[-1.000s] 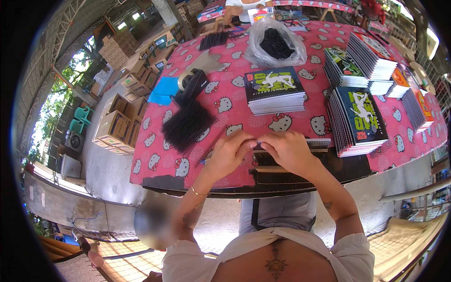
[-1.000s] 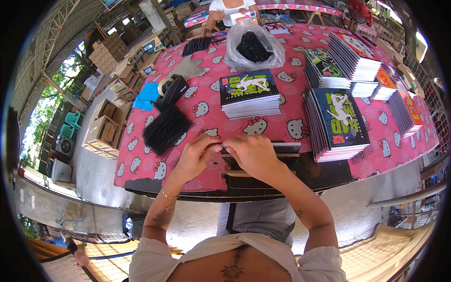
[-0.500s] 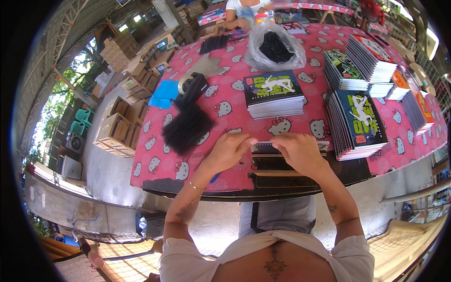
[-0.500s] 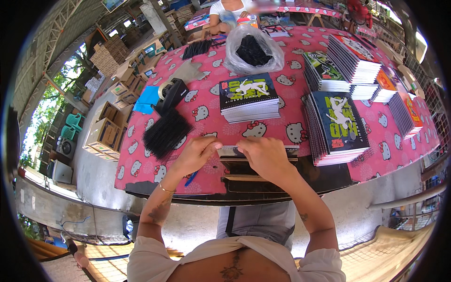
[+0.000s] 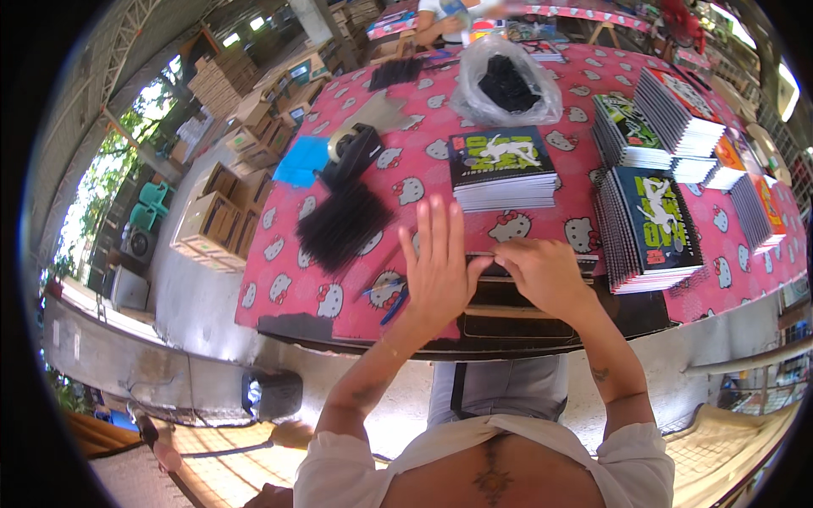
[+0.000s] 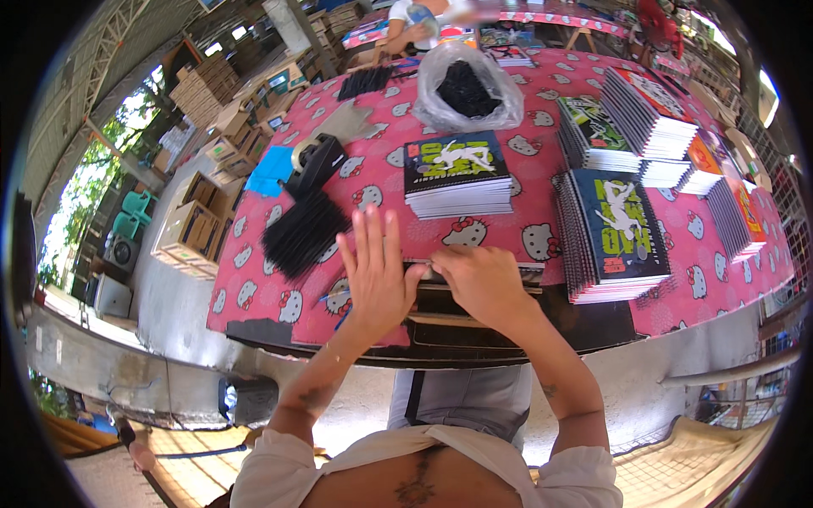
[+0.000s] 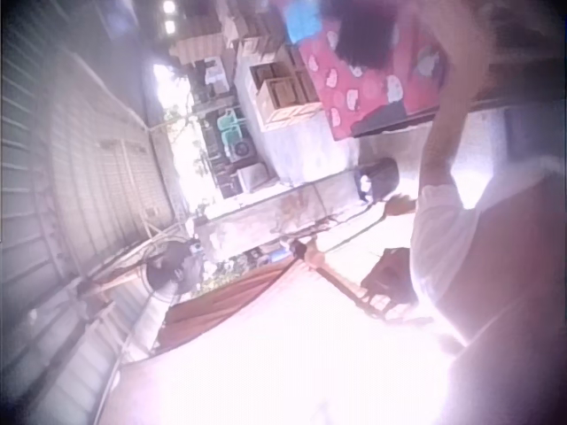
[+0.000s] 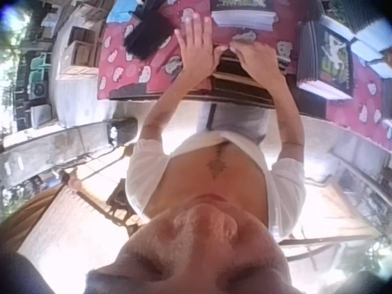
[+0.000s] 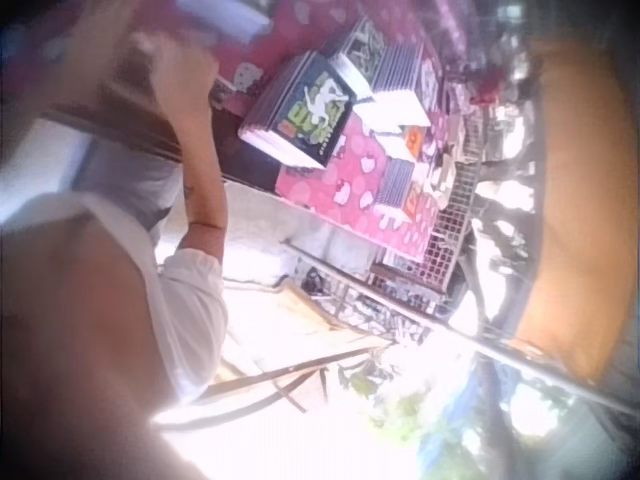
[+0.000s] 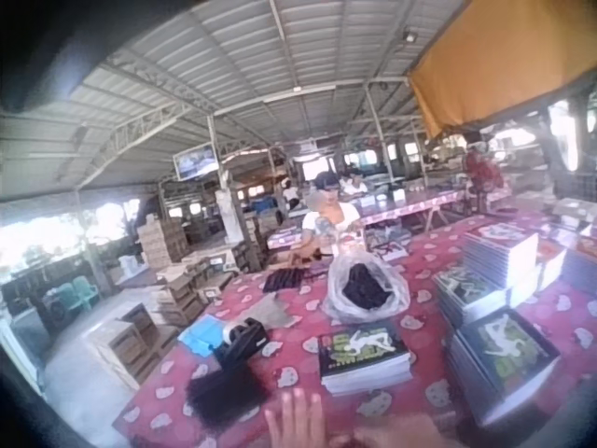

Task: The person assembles notebooks by picking up a stack of paper and a cover, threading a black spiral binding through the side holes, and placing the finished notebook onto a stack.

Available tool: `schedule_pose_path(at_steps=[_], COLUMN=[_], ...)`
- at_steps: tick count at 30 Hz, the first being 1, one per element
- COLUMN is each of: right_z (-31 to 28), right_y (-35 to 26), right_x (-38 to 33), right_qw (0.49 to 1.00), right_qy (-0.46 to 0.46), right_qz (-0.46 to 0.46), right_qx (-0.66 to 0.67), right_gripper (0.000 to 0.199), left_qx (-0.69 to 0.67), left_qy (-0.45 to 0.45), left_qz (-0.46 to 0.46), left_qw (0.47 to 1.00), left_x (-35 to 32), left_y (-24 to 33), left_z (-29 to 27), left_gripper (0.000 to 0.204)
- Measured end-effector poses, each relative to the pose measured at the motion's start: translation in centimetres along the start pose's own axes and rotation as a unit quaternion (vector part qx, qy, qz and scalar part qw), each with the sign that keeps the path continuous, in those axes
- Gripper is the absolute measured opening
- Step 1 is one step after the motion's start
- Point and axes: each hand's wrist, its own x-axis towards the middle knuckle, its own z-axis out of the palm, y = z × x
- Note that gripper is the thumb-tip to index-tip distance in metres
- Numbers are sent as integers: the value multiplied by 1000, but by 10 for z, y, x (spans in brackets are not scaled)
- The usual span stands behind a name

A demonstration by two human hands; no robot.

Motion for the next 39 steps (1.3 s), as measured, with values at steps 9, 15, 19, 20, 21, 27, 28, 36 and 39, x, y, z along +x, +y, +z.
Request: schedule_pose_path(at_steps=[9,15,19,20,21,27,28,36,39], right_z=[-37,-42,-40,-39,-38,-39,-37,-39,-43], right_y=[2,11,14,14,14,19,25,25,19], right_x=[-26,-27,-24,-28,-26,-22,-28,-27,-29], right_qw=[999,998,999,999,1000,999,1000,998,997], right_qy=[-24,-46,-41,-33,-23,-37,-22,-7,-36], right_qz=[24,16,6,8,7,21,14,35,62], right_qx=[-15,-26,-17,-17,-13,-22,-14,-54,-24], right_gripper=[26,29,32,32,31,29,32,42,50], left_qx=[63,-73,-2,-74,-141,-18,-52,-102,-135], left_qy=[50,-2,14,-1,-17,23,4,2,-2], left_qz=[20,63,76,94,109,79,92,120,153], left_qw=[997,995,997,993,984,996,994,987,979], left_x=[20,-8,-21,-53,-67,6,-12,-40,-20], left_y=[8,22,34,45,47,45,54,65,60], left_z=[-15,2,5,18,23,-2,-1,21,14], left_gripper=[98,88,92,89,87,92,89,89,84])
